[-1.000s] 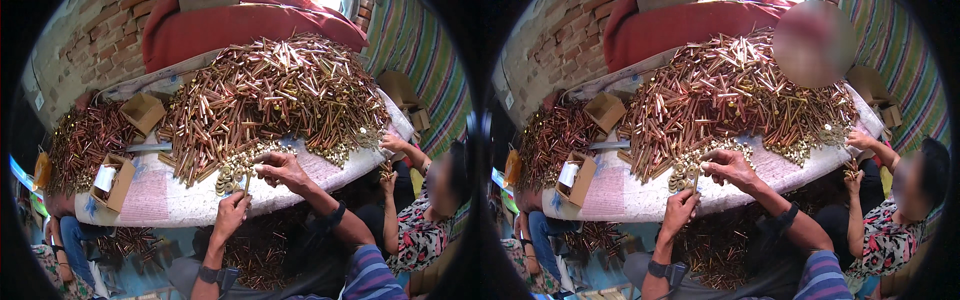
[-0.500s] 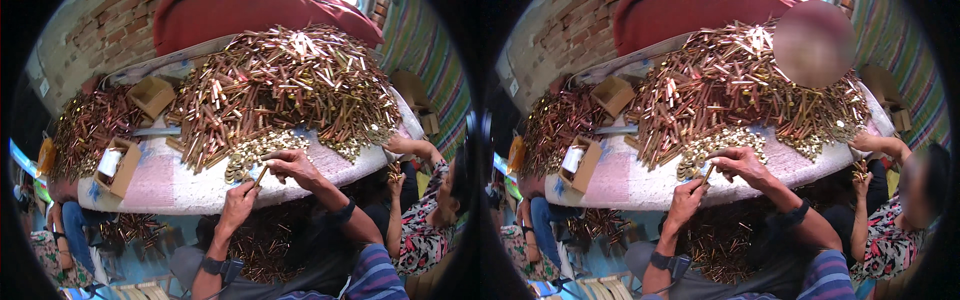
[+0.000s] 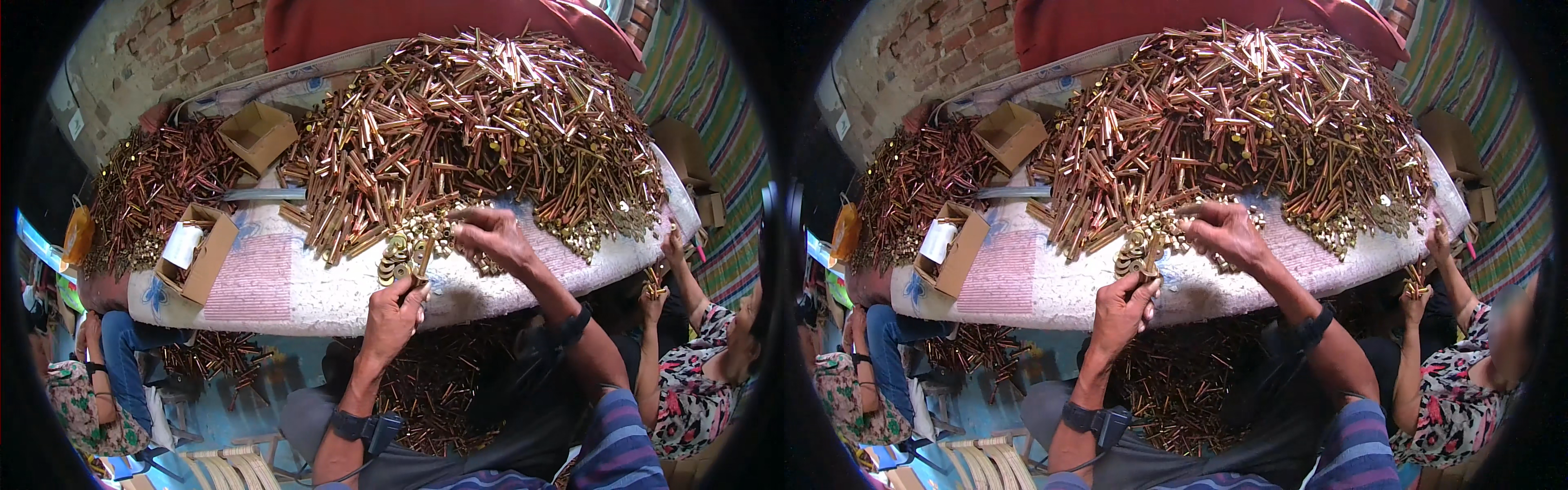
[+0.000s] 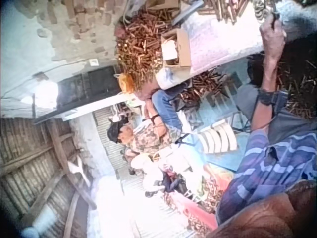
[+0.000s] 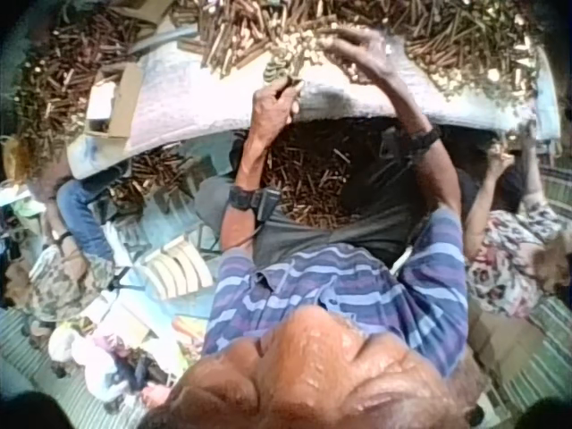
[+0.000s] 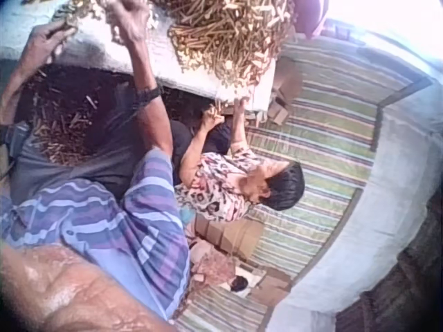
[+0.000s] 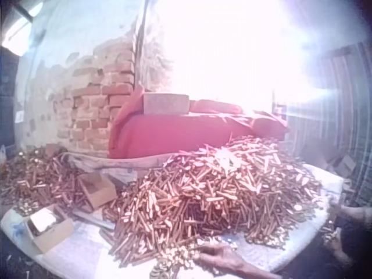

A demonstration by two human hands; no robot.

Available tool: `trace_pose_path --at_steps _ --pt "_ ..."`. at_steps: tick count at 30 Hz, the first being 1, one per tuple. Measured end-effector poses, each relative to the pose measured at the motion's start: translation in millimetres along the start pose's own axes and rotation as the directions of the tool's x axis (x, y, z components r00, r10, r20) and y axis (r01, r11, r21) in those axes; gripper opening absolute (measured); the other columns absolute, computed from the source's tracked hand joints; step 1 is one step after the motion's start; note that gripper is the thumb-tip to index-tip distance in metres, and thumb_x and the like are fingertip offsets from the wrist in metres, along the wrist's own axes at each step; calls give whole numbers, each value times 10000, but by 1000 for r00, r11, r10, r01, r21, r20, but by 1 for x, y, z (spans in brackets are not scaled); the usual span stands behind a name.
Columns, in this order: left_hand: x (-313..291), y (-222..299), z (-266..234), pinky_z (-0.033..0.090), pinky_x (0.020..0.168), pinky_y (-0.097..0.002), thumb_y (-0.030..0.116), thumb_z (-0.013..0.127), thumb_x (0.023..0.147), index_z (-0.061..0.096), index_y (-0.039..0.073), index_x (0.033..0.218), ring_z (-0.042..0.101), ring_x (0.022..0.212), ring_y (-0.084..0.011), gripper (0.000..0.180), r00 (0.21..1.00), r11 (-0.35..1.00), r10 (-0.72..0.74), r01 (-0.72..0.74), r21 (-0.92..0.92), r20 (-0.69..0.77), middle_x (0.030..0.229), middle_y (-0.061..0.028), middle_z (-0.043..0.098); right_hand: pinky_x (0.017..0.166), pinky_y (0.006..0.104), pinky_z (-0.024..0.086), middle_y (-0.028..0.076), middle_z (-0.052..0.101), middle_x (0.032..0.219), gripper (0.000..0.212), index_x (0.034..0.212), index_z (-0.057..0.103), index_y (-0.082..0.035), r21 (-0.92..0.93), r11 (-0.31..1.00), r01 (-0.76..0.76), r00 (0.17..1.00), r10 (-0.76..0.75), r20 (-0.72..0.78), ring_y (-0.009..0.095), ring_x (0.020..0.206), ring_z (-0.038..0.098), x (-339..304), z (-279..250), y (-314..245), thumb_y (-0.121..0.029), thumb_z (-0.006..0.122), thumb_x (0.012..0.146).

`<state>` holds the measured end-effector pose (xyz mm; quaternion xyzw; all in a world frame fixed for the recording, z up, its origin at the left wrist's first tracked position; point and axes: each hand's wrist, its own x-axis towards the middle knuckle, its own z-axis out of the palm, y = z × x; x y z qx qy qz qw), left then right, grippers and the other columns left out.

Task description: Assemble small metal tubes and nuts at a workbench.

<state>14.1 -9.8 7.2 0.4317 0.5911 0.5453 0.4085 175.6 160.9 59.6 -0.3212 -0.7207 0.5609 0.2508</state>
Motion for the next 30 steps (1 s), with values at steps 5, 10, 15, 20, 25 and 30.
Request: trace_pose_path --at_steps 5,10,15,20,25,30 --pt "5 0 5 409 422 -200 180 630 1007 704 8 984 522 494 -33 189 997 989 -76 80 -127 34 656 7 610 684 371 537 163 710 885 529 1320 589 47 -606 795 19 962 -181 -207 242 757 668 42 -29 29 -310 678 940" --pt "8 -5 4 412 422 -211 169 618 1012 693 -5 965 527 482 -48 196 999 990 -49 50 -131 14 661 -18 621 793 487 529 264 702 914 453 1118 682 57 -712 687 -145 977 -15 -213 394 902 695 61 -24 31 -326 722 879" --pt "9 -7 4 419 408 -224 164 607 1017 683 -11 957 539 463 -64 200 999 989 -43 40 -142 -16 673 -39 634 769 484 527 252 698 920 371 1015 717 24 -699 715 -17 966 -170 -197 400 895 688 59 -25 38 -311 736 855" --pt "12 -14 4 424 402 -227 161 603 1018 679 -11 965 546 452 -72 195 999 984 -36 31 -175 -26 676 -47 640 787 504 520 243 688 1008 368 1006 713 17 -707 706 40 974 -187 -132 399 920 683 56 -25 38 -317 733 852" --pt "13 -16 2 433 403 -226 170 590 1027 663 -19 983 571 458 -85 207 998 976 -55 54 -212 0 678 -64 648 747 484 525 220 694 903 353 1001 717 17 -739 673 -12 989 -101 -108 388 830 679 51 -25 27 -315 699 882" --pt "12 -13 5 437 403 -226 166 587 1030 664 -18 991 564 459 -81 203 999 969 -41 45 -244 22 658 -58 635 631 396 546 173 710 817 297 964 713 37 -564 825 49 980 -148 -132 257 694 707 23 -37 20 -256 672 934"
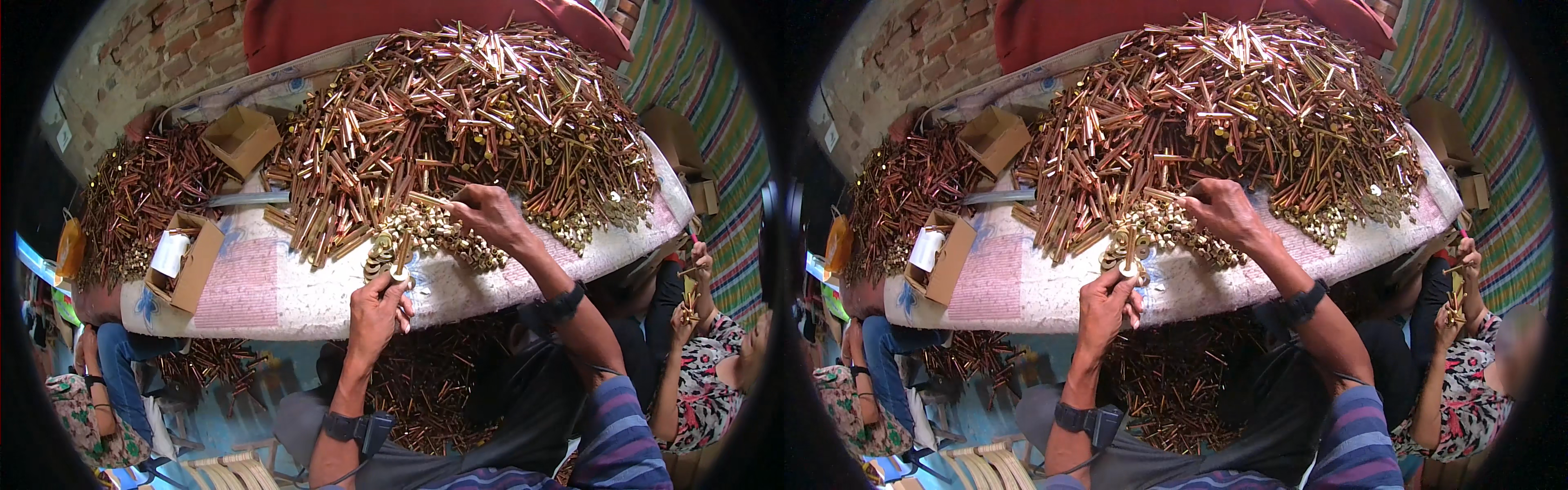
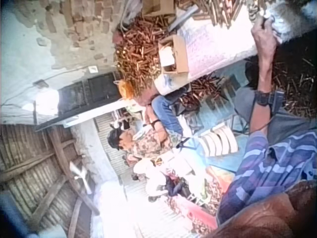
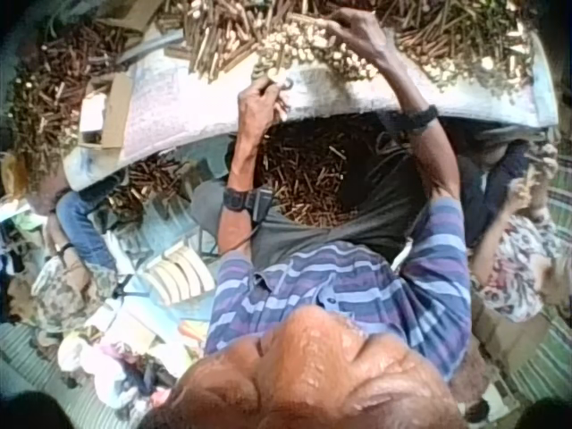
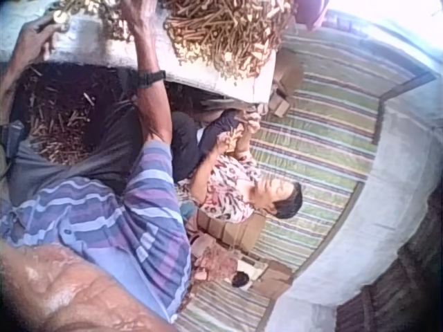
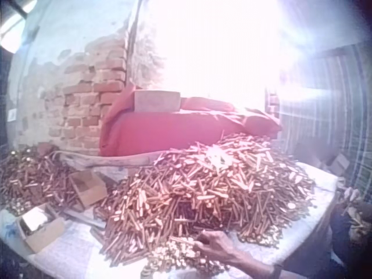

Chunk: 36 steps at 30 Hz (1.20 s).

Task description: Assemble small metal tubes and nuts at a workbench.

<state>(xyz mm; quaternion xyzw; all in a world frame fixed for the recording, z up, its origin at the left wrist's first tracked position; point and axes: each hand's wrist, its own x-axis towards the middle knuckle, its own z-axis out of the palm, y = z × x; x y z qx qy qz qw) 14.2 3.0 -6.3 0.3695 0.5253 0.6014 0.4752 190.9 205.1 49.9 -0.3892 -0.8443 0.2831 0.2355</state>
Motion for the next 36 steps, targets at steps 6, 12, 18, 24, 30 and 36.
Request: trace_pose_path --at_steps 6,12,18,24,30,36 --pt "-3 4 1 429 405 -221 148 593 1025 684 -6 969 526 453 -65 187 1000 996 -23 25 82 -19 613 -24 595 507 222 496 43 698 774 230 1021 726 22 569 820 -54 998 28 55 74 614 641 -33 -33 -27 -199 703 963" --pt "-5 2 2 435 416 -216 124 588 1010 710 7 1070 513 465 -52 179 999 989 -50 53 138 -21 612 0 576 504 209 476 0 656 738 205 1022 729 26 562 827 -11 999 -11 35 48 609 604 -39 -45 -33 -170 696 969" --pt "-8 4 2 430 420 -219 121 573 1014 714 17 1052 511 488 -47 180 999 977 -30 38 211 -41 610 15 559 499 230 475 3 631 672 244 971 730 21 470 882 25 997 -53 47 54 576 590 -40 -40 -30 -220 700 968" --pt "-1 -12 -4 438 423 -230 60 582 988 698 -14 1033 530 507 -52 145 970 868 242 -222 445 12 638 11 567 482 259 453 12 604 634 295 891 711 30 381 925 12 991 -60 115 69 556 573 -42 -51 -35 -254 695 970" --pt "-8 -8 13 435 428 -239 31 630 958 686 -25 1147 556 517 -64 204 973 892 232 -218 396 13 691 -20 616 458 314 441 44 578 583 410 792 674 35 207 977 -49 977 4 212 92 512 544 -48 -25 -52 -334 684 970" --pt "-8 2 12 422 419 -238 72 659 959 692 -20 1186 534 461 -73 248 993 922 121 -112 370 -1 668 -36 633 495 341 470 68 623 610 449 790 673 20 87 989 119 965 -136 222 125 534 573 -51 6 -49 -392 675 967"
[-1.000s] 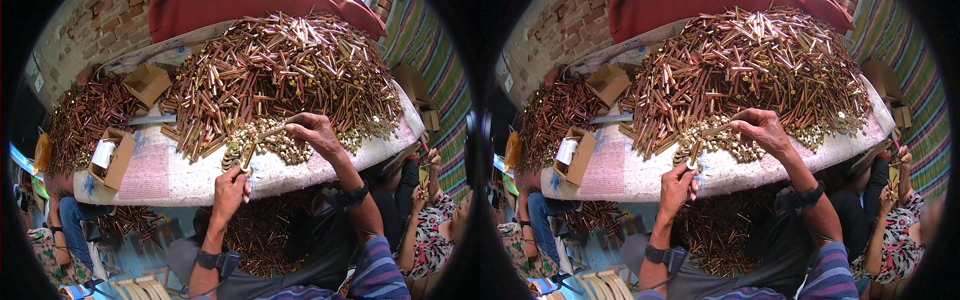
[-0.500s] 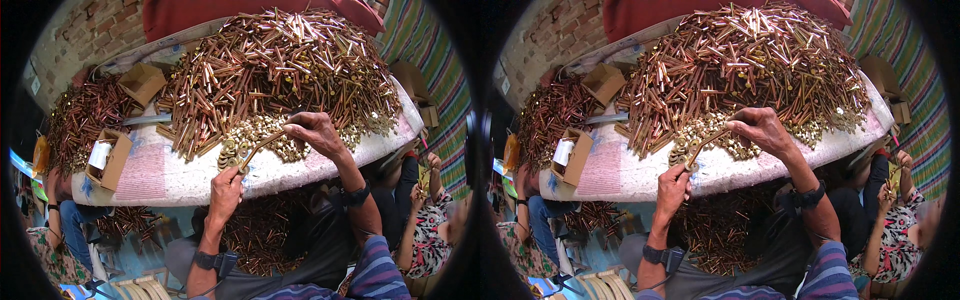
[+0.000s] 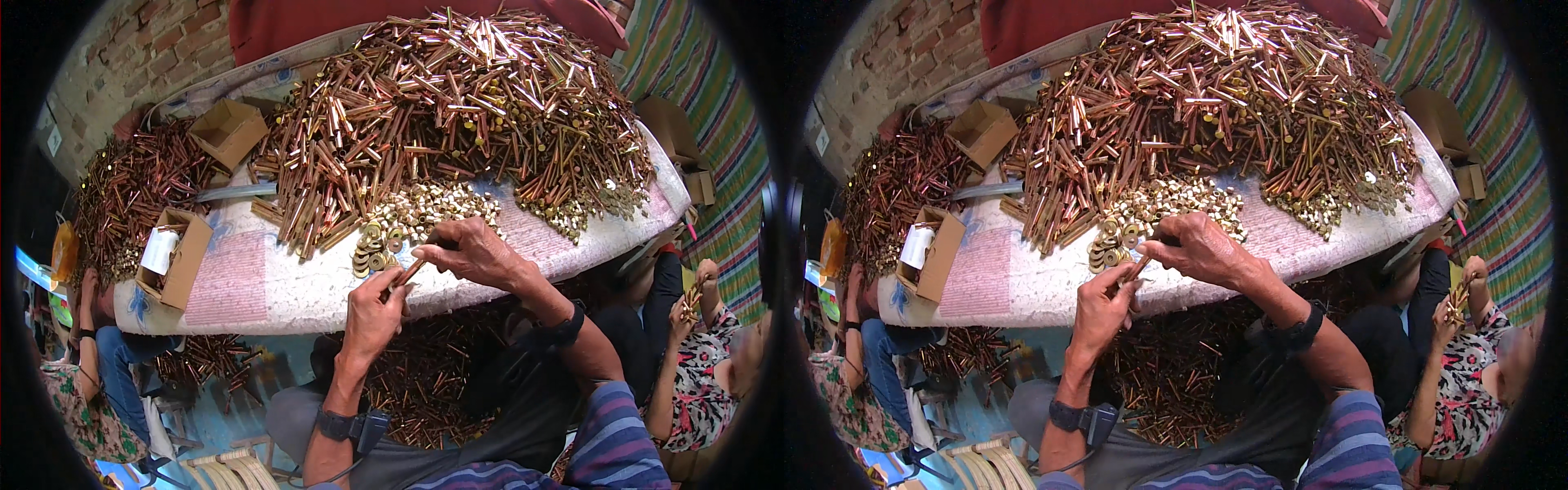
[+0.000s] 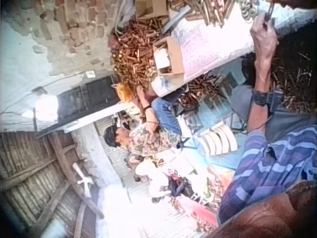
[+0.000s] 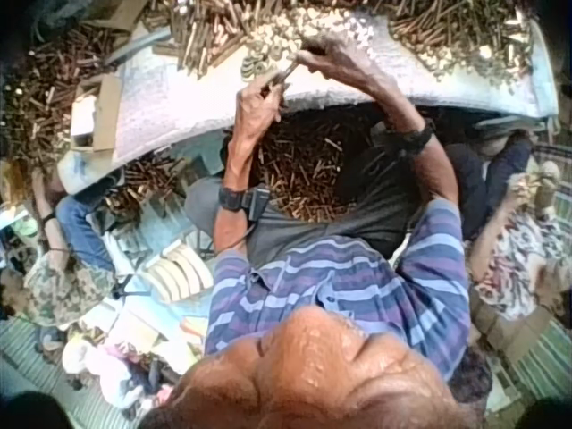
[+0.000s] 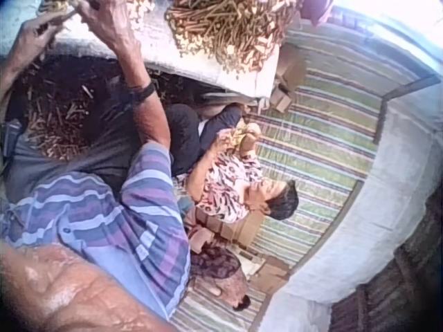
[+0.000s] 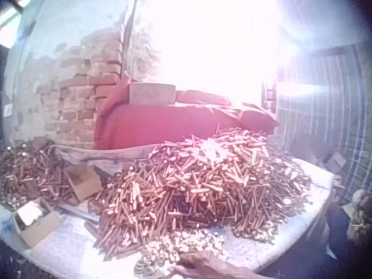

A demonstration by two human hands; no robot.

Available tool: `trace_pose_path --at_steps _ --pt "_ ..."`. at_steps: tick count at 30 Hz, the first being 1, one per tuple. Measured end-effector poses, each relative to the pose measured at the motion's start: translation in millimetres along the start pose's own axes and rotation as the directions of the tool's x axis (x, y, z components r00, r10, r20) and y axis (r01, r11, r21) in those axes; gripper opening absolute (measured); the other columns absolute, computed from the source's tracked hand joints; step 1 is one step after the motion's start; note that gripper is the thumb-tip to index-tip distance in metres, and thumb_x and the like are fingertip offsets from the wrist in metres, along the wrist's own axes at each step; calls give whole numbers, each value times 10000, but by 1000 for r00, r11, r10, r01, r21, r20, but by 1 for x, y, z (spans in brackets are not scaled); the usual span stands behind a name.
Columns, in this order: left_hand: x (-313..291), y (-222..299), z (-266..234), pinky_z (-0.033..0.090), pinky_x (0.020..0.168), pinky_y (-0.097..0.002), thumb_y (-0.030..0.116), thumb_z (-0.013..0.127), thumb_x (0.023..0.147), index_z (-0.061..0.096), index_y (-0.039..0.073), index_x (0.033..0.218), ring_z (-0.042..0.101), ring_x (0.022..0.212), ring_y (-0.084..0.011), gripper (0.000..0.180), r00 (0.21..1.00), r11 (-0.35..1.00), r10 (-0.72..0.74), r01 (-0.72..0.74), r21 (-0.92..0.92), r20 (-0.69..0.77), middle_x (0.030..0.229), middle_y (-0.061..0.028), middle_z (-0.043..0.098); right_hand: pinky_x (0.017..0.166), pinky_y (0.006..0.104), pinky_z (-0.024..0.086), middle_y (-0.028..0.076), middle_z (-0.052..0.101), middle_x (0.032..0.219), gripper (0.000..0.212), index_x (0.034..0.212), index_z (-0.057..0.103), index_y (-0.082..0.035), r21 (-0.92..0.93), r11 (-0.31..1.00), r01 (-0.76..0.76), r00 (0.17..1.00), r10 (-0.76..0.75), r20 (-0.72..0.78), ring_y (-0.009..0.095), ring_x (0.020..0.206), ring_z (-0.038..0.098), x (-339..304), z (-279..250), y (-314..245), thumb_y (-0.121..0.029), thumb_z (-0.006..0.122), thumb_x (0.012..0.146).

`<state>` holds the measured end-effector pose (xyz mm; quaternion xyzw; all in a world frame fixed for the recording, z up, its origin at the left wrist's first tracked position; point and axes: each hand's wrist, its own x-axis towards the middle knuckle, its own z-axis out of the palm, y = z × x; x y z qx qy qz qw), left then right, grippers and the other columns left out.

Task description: Assemble small metal tubes and nuts at a workbench.

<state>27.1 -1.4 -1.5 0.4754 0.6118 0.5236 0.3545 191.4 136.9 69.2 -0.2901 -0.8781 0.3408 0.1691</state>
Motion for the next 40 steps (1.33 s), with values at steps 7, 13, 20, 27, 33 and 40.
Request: trace_pose_path --at_steps 7,13,20,27,33,40 --pt "-2 4 -10 408 397 -232 111 635 991 710 -28 1104 529 443 -76 194 988 977 -150 142 -160 -33 617 -27 610 534 347 514 74 667 655 350 919 727 -11 74 990 -121 992 123 -24 135 538 610 11 1 16 -318 596 1022" --pt "0 1 -15 412 393 -232 115 636 989 695 -45 1096 531 445 -76 201 986 964 -129 101 -247 -101 614 -38 607 678 451 549 169 714 844 274 1150 689 -91 -439 898 36 996 -66 -53 370 768 697 8 36 54 -226 656 913" --pt "1 0 -19 408 391 -234 116 629 994 684 -56 1092 532 443 -83 205 983 955 -125 84 -283 -131 609 -39 596 714 477 524 169 654 850 247 988 589 -29 -536 844 -25 999 -4 -52 371 815 674 14 38 43 -243 673 897" --pt "2 1 -16 406 393 -234 117 624 997 686 -55 1092 523 440 -77 206 986 967 -124 94 -237 -114 601 -35 591 699 461 523 138 598 910 238 937 559 -39 -514 857 34 992 -93 -90 362 811 658 8 38 39 -196 721 861" --pt "2 -2 -14 414 397 -229 121 631 993 693 -37 1105 524 443 -71 203 986 971 -134 112 -211 -94 595 -30 589 602 348 538 106 623 852 231 997 620 -20 -276 957 85 969 -143 -201 227 700 672 7 27 40 -139 763 860" --pt "2 1 -10 431 405 -225 99 633 986 696 -17 1121 539 478 -64 189 987 982 -138 126 -141 -80 646 -35 610 566 239 539 47 692 860 190 1117 713 -45 324 944 -63 992 95 -86 77 678 661 -3 -5 7 -144 682 958"
